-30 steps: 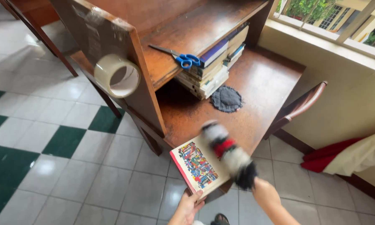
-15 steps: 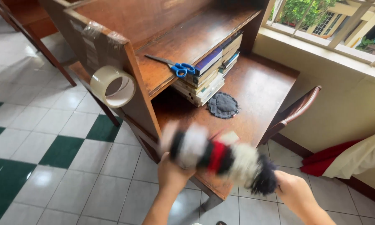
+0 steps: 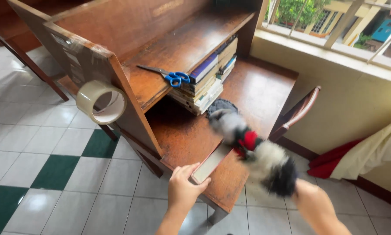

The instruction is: The person applies clear tape to the spine of a book titled 'Managing Human Resources' using scissors to cut the tape. They smooth the tape along the spine, open the book to check the interior, and then dust the cover with a feather duster.

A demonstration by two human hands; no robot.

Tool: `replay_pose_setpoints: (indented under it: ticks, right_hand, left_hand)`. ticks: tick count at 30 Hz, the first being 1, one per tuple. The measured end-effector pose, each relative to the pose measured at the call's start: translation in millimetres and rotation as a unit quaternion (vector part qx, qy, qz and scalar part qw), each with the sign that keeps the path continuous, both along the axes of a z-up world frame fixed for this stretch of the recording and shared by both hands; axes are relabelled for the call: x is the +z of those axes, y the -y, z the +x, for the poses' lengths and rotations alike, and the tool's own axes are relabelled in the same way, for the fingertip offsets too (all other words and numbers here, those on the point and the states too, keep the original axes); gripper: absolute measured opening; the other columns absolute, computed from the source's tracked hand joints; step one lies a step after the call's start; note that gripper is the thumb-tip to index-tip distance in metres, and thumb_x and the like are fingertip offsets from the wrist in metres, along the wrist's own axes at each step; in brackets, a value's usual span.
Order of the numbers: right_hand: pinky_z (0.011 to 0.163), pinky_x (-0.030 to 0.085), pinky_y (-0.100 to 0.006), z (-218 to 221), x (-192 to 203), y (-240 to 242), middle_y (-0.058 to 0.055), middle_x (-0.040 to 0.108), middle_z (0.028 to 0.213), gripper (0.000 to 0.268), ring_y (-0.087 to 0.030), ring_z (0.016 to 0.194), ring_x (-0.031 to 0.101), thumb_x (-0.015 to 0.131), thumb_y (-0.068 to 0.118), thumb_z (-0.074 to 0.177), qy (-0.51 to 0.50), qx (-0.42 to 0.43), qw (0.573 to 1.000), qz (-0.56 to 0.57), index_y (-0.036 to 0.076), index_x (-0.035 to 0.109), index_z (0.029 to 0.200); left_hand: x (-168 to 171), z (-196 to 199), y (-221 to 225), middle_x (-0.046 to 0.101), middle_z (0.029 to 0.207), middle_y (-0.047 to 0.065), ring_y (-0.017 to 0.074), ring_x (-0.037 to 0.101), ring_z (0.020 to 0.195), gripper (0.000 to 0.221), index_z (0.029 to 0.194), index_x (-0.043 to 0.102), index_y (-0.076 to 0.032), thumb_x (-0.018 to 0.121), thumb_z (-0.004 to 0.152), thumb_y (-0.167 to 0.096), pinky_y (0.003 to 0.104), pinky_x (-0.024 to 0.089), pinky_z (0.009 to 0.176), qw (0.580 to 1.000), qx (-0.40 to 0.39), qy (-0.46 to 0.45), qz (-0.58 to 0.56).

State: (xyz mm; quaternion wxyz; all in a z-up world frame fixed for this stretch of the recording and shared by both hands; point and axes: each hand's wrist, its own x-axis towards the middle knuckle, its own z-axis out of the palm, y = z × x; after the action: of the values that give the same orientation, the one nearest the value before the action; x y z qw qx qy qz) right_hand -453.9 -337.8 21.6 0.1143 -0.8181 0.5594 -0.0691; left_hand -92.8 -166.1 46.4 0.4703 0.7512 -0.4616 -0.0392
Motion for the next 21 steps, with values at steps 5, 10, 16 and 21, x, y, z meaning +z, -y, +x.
replay_pose_setpoints:
  ticks: [5, 10, 16, 21]
  right_hand:
    - [0.080, 0.061, -0.029, -33.9, 18.0, 4.6, 0.017, 0.084, 0.105, 0.032, -0.011, 0.088, 0.080, 0.064, 0.024, 0.080, -0.045, 0.097, 0.992, 0.071, 0.038, 0.073, 0.106]
    - [0.075, 0.059, -0.030, -20.2, 91.2, -13.6, 0.015, 0.078, 0.087, 0.012, -0.014, 0.078, 0.074, 0.057, 0.032, 0.084, -0.160, 0.074, 0.984, 0.030, 0.035, 0.065, 0.091]
    - [0.079, 0.057, -0.033, -26.8, 132.4, -14.4, 0.009, 0.080, 0.099, 0.019, -0.022, 0.093, 0.078, 0.052, 0.054, 0.089, -0.292, -0.022, 0.950, 0.106, 0.043, 0.065, 0.099]
    - [0.094, 0.058, -0.010, 17.0, 166.2, -52.2, 0.043, 0.080, 0.109, 0.035, 0.019, 0.099, 0.081, 0.067, 0.067, 0.080, -0.299, 0.016, 0.929, 0.216, 0.072, 0.065, 0.114]
  left_hand:
    - [-38.6, 15.8, -13.6, 0.078, 0.115, -0.004, 0.0130, 0.066, 0.108, 0.066, 0.126, 0.073, -0.020, 0.090, 0.064, -0.032, 0.027, 0.054, 0.096, 0.975, 0.073, -0.196, 0.080]
    - [-40.0, 12.8, -14.2, 0.079, 0.102, -0.009, 0.0122, 0.064, 0.089, 0.054, 0.114, 0.080, -0.021, 0.091, 0.063, -0.034, 0.029, 0.056, 0.087, 0.993, 0.059, -0.087, 0.045]
    - [-29.5, 1.4, -17.6, 0.076, 0.105, -0.004, 0.0179, 0.065, 0.098, 0.050, 0.113, 0.078, -0.016, 0.090, 0.069, -0.037, 0.032, 0.054, 0.091, 0.996, 0.049, -0.063, -0.028]
    - [-37.3, 6.4, -22.7, 0.065, 0.143, -0.001, 0.0189, 0.054, 0.128, 0.071, 0.143, 0.061, -0.021, 0.080, 0.075, -0.022, 0.032, 0.043, 0.112, 0.983, -0.005, -0.177, -0.045]
